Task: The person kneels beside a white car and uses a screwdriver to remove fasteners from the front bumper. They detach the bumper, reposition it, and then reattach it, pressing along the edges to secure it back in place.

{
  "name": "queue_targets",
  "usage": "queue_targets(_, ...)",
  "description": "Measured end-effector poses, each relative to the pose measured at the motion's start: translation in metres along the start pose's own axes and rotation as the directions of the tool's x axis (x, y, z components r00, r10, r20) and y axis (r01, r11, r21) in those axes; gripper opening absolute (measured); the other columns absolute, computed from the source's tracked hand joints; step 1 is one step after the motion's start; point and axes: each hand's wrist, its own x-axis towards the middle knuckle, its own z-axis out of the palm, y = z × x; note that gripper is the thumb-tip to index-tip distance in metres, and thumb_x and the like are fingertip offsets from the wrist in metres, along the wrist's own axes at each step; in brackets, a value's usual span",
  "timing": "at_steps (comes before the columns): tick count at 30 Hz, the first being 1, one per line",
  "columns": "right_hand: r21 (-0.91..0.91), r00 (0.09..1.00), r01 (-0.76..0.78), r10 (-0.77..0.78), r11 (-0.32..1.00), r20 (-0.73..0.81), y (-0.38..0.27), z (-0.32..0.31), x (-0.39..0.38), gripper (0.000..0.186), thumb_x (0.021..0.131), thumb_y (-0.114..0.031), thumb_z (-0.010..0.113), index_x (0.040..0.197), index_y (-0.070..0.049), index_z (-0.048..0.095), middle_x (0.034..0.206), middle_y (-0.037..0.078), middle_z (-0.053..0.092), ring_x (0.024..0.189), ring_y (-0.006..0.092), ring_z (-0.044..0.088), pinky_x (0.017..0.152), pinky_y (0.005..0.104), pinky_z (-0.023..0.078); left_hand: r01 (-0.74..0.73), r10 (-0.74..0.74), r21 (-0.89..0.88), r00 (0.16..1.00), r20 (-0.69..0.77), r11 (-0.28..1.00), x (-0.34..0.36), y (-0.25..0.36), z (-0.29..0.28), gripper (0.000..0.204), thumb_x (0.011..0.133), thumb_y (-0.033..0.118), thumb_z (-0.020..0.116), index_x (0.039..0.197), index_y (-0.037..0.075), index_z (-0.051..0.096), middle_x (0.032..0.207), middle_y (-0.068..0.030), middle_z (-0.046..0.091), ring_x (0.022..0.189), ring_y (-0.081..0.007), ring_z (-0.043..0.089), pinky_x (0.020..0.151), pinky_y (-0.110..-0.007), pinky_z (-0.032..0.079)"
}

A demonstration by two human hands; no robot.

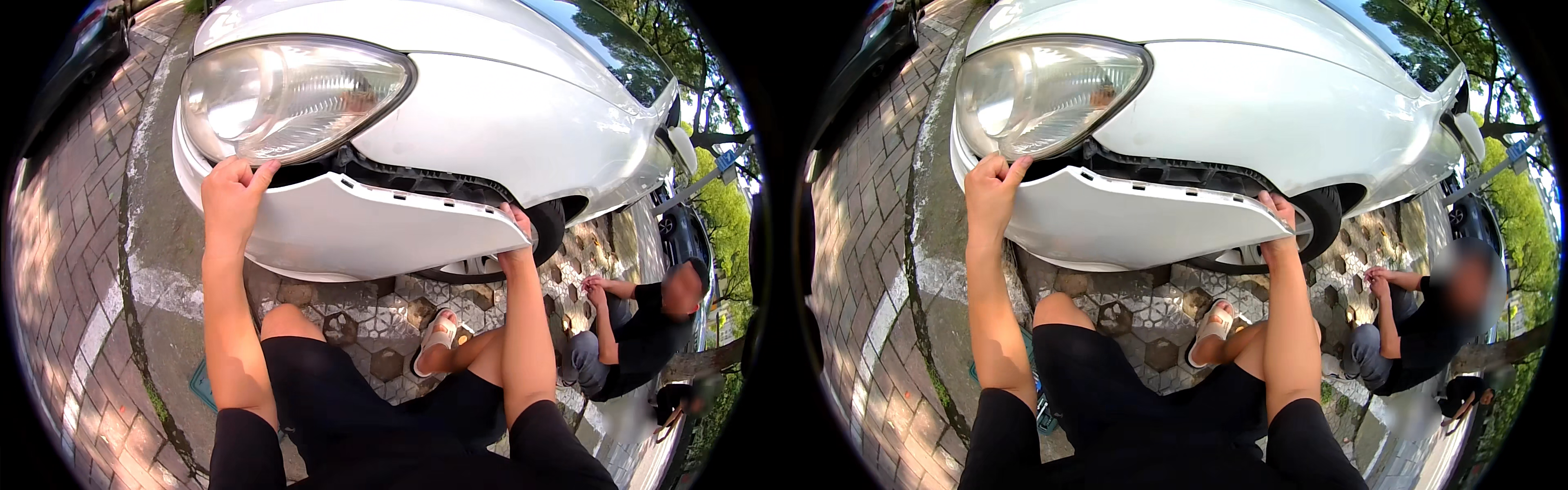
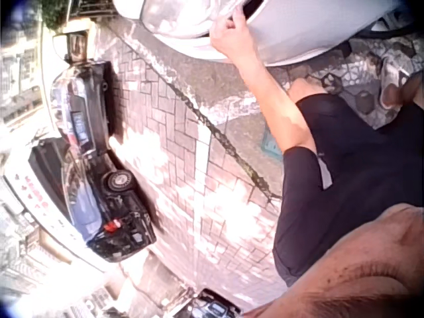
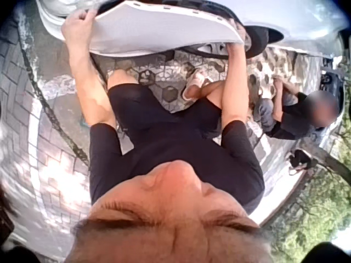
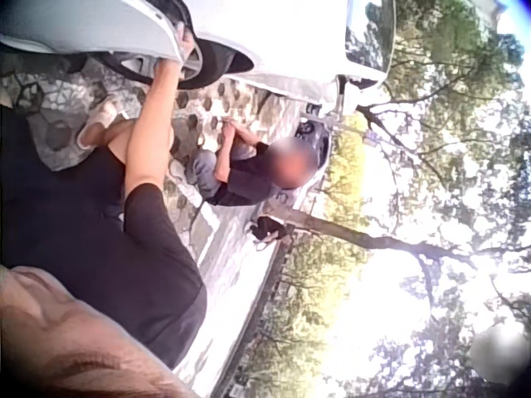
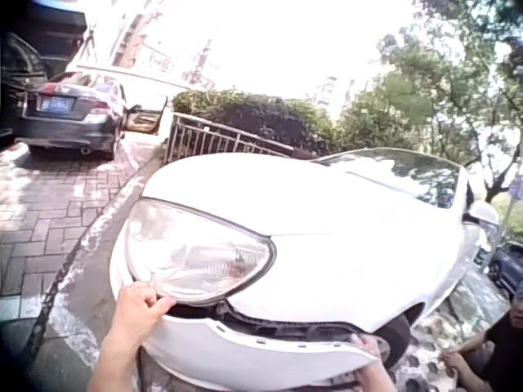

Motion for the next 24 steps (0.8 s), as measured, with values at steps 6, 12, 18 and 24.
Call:
queue_targets(6, -0.212, 0.993, 0.115, -0.110, 0.971, 0.032, -0.011, -0.005, 0.001, 0.029, 0.093, -0.024, 0.070, 0.073, -0.004, 0.063, 0.065, -0.001, 0.060, 0.055, 0.0058, 0.050, 0.051, 0.0249, 0.038, -0.012, 0.012, -0.010, 1.000, 0.010, 1.000, 0.001, 0.000, 0.006, 0.052, 0.084, 0.022, 0.079, 0.060, -0.002, 0.039, 0.060, -0.0060, 0.039, 0.056, -0.0175, 0.033, 0.053, -0.035, 0.030)
queue_targets(12, 0.005, 0.998, 0.060, -0.061, 0.998, 0.032, -0.010, 0.015, 0.000, 0.011, 0.091, -0.015, 0.063, 0.086, -0.005, 0.066, 0.068, -0.004, 0.058, 0.058, 0.0052, 0.049, 0.055, 0.0235, 0.039, -0.012, 0.012, 0.011, 1.000, 0.002, 1.000, 0.001, 0.000, 0.006, 0.050, 0.085, 0.021, 0.077, 0.062, -0.003, 0.040, 0.060, -0.0060, 0.038, 0.056, -0.0168, 0.032, 0.053, -0.034, 0.029)
queue_targets(18, -0.124, 1.000, 0.014, -0.012, 0.992, 0.017, -0.005, 0.005, -0.001, 0.033, 0.094, -0.028, 0.067, 0.068, -0.008, 0.061, 0.062, -0.004, 0.055, 0.054, 0.0055, 0.048, 0.051, 0.0244, 0.037, -0.036, 0.036, 0.009, 0.999, 0.000, 0.999, 0.000, -0.001, 0.008, 0.050, 0.086, 0.020, 0.077, 0.062, -0.003, 0.039, 0.061, -0.0055, 0.036, 0.057, -0.0164, 0.032, 0.053, -0.034, 0.029)
queue_targets(24, -0.088, 0.999, -0.008, 0.012, 0.996, 0.047, 0.000, 0.004, -0.004, 0.043, 0.096, -0.034, 0.066, 0.061, -0.010, 0.058, 0.057, -0.005, 0.054, 0.051, 0.0053, 0.046, 0.049, 0.0250, 0.035, -0.055, 0.055, -0.007, 0.998, -0.006, 0.998, 0.000, -0.002, 0.009, 0.050, 0.086, 0.020, 0.077, 0.062, -0.003, 0.039, 0.061, -0.0047, 0.036, 0.057, -0.0156, 0.031, 0.053, -0.034, 0.028)
